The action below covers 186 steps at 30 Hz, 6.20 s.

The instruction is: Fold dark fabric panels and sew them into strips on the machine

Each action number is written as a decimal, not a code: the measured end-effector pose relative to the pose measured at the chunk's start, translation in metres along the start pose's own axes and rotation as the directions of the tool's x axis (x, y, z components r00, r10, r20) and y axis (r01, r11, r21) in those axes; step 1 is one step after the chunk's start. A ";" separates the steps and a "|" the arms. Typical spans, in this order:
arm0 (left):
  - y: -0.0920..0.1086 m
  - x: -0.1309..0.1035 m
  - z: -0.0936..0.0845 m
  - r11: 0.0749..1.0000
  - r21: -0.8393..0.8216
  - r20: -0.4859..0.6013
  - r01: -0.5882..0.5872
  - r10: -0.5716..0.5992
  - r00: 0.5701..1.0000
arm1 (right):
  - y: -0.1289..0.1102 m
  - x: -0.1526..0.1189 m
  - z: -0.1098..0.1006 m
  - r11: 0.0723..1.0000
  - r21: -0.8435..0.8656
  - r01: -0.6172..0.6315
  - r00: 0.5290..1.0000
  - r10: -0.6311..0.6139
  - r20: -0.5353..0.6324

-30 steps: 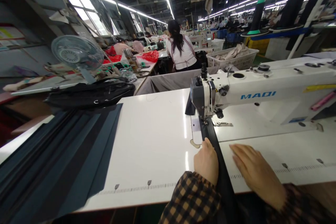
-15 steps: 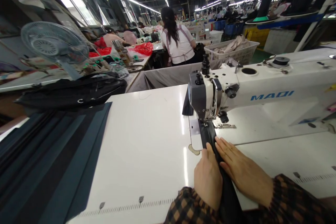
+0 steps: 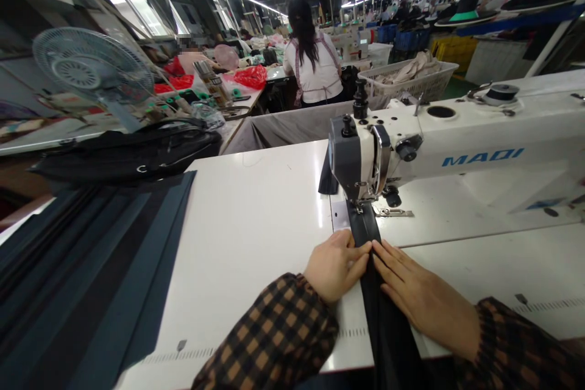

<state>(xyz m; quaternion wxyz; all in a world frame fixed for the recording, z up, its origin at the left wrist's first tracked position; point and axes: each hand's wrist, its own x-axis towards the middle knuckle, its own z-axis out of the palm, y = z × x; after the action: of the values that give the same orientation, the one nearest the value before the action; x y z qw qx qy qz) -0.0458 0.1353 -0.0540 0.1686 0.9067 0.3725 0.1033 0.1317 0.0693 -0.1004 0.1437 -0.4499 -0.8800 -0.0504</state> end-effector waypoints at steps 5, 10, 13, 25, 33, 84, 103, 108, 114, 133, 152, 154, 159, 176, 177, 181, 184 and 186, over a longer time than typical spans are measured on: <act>-0.027 -0.001 0.006 0.976 0.045 -0.085 -0.211 0.214 0.973 | -0.002 0.000 0.000 1.000 -0.010 -0.011 1.000 0.011 -0.025; -0.018 -0.003 0.022 0.985 0.137 -0.068 -0.108 0.118 0.991 | -0.006 0.007 0.002 0.994 -0.030 -0.104 0.993 0.102 -0.056; -0.009 0.000 0.027 0.977 0.205 -0.100 -0.059 0.081 0.992 | -0.007 0.012 0.006 0.990 -0.046 -0.134 0.990 0.132 -0.052; 0.012 0.003 0.032 0.957 0.258 -0.110 0.130 -0.104 0.988 | -0.005 0.028 0.017 0.979 -0.012 -0.204 0.975 0.202 -0.087; 0.016 0.021 0.022 0.949 0.209 -0.091 0.236 -0.221 0.971 | 0.008 0.042 0.021 0.974 0.027 -0.225 0.972 0.226 -0.068; 0.006 0.000 0.035 0.989 0.129 -0.131 0.071 -0.054 0.990 | -0.012 0.030 0.016 0.971 -0.003 -0.240 0.968 0.239 -0.071; -0.001 0.008 0.040 0.904 0.429 -0.105 0.001 0.049 0.993 | -0.008 0.034 0.013 0.977 -0.056 -0.204 0.978 0.206 0.037; -0.003 0.009 0.040 0.916 0.400 -0.112 0.015 0.033 0.993 | -0.005 0.033 0.012 0.981 -0.048 -0.188 0.981 0.190 0.050; -0.007 0.009 0.042 0.928 0.371 -0.074 -0.025 0.056 0.996 | -0.005 0.028 0.010 0.985 -0.049 -0.165 0.985 0.167 0.033; -0.023 0.000 0.016 0.976 -0.001 -0.116 -0.219 0.217 0.969 | 0.018 0.025 -0.010 1.000 0.006 0.021 0.988 -0.019 -0.154; -0.017 -0.006 0.017 0.928 0.214 -0.085 -0.305 0.328 0.941 | 0.020 0.022 -0.006 0.985 0.169 0.028 0.993 -0.007 -0.120; -0.017 -0.004 0.017 0.950 0.159 -0.139 -0.270 0.293 0.946 | 0.019 0.023 -0.005 0.981 0.191 0.017 0.994 0.005 -0.110; -0.016 0.012 0.015 0.981 0.138 -0.189 -0.136 0.161 0.969 | 0.020 0.024 -0.003 0.977 0.207 0.051 0.992 -0.026 -0.122; -0.035 0.014 0.014 0.969 0.200 -0.129 -0.142 0.169 0.977 | 0.047 0.059 0.009 0.988 -0.037 0.148 0.982 -0.151 -0.114; -0.036 0.016 0.015 0.972 0.198 -0.132 -0.130 0.157 0.979 | 0.048 0.062 0.010 0.989 -0.061 0.138 0.985 -0.144 -0.099; -0.042 0.027 0.016 0.971 0.229 -0.124 -0.070 0.101 0.987 | 0.048 0.066 0.013 0.993 -0.095 0.069 0.989 -0.080 -0.122; -0.041 0.031 0.018 0.964 0.259 -0.136 -0.058 0.096 0.986 | 0.048 0.065 0.014 0.997 -0.062 0.039 0.982 -0.050 -0.182; -0.038 0.031 0.022 0.951 0.304 -0.159 -0.053 0.105 0.982 | 0.048 0.064 0.013 0.998 -0.043 0.043 0.979 -0.051 -0.200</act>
<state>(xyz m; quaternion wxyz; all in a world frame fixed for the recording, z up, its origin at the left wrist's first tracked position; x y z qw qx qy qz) -0.0413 0.1775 -0.0867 -0.0075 0.9235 0.3604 0.1313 0.1322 0.1503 -0.0959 0.2220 -0.4243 -0.8702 -0.1157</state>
